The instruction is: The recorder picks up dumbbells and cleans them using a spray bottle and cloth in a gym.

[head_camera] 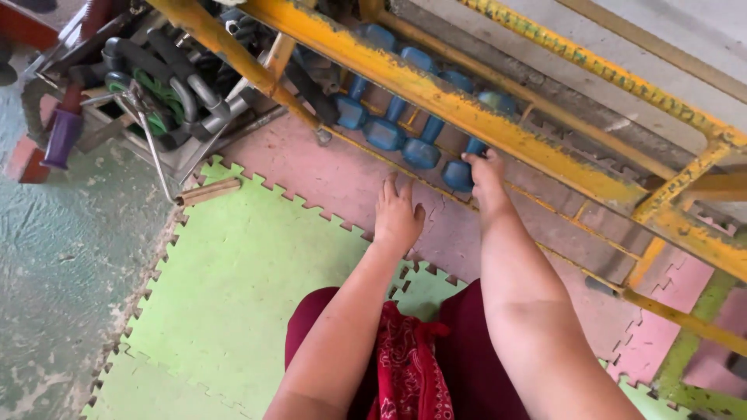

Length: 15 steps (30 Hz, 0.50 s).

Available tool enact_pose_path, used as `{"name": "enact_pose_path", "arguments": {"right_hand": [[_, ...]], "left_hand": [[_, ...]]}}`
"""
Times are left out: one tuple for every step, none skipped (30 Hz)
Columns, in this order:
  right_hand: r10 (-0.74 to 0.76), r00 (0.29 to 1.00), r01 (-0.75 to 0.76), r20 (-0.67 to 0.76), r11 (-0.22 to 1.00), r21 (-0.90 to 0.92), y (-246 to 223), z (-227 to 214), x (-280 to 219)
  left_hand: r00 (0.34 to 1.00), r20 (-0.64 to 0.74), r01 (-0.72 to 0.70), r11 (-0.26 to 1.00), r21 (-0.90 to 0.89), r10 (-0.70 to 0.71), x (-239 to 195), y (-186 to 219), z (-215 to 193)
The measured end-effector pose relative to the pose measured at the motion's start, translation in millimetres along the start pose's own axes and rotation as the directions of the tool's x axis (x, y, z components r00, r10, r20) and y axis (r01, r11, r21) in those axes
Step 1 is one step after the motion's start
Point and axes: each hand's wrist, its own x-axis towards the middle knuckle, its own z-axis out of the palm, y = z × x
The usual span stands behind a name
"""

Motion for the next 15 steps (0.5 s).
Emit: {"name": "enact_pose_path", "arguments": {"right_hand": [[0.002,1.0,-0.002,-0.001,1.0,-0.004,-10,-4,-7],[-0.029,0.998,0.028,0.053,0.999,0.023,-19,-8,-13],[-0.069,0.992,0.064,0.107,0.996,0.055,-32,-11,-16],[-0.074,0.992,0.068,0.106,0.996,0.054,-45,-13,-21],[-0.174,0.954,0.156,0.243,0.984,0.09,-56,-17,-28],[-0.27,0.889,0.235,0.371,0.962,0.139,-67,-20,-34],[-0.268,0.889,0.233,0.371,0.963,0.136,-99,-18,-67],[-0.219,0.849,0.205,0.48,0.975,0.083,-131,-16,-99],[-0.167,0.799,0.186,0.578,0.982,0.028,-166,-14,-129],[-0.169,0.8,0.188,0.576,0.982,0.026,-155,-10,-132],[-0.166,0.763,0.193,0.624,0.981,0.025,-144,-5,-136],[-0.163,0.724,0.198,0.67,0.98,0.025,-133,-1,-140],[-0.165,0.723,0.202,0.671,0.979,0.023,-139,2,-145],[-0.199,0.631,0.239,0.75,0.969,0.056,-144,6,-150],[-0.222,0.524,0.266,0.822,0.96,0.09,-148,11,-157]], "left_hand": [[1.0,0.002,0.003,1.0,-0.002,-0.003,1,-2,4],[1.0,-0.021,-0.01,0.998,-0.055,0.008,2,-3,8],[0.998,-0.051,-0.028,0.994,-0.108,0.022,7,-5,12],[0.998,-0.054,-0.03,0.993,-0.111,0.024,13,-6,16],[0.992,-0.127,-0.048,0.98,-0.191,0.024,17,-7,21],[0.98,-0.198,-0.072,0.961,-0.268,0.018,22,-7,25],[0.98,-0.197,-0.069,0.96,-0.27,0.015,25,-6,23],[0.991,-0.116,0.011,0.89,-0.456,-0.071,28,-4,20],[0.99,-0.022,0.094,0.781,-0.618,-0.137,34,0,18],[0.991,-0.022,0.092,0.779,-0.62,-0.135,37,4,14],[0.985,0.083,0.157,0.607,-0.779,-0.149,39,8,10],[0.973,0.189,0.228,0.401,-0.887,-0.136,42,12,6],[0.973,0.186,0.225,0.399,-0.889,-0.134,41,5,10],[0.95,0.225,0.292,0.358,-0.887,-0.218,41,-3,15],[0.915,0.264,0.358,0.31,-0.881,-0.306,38,-12,19]]}}
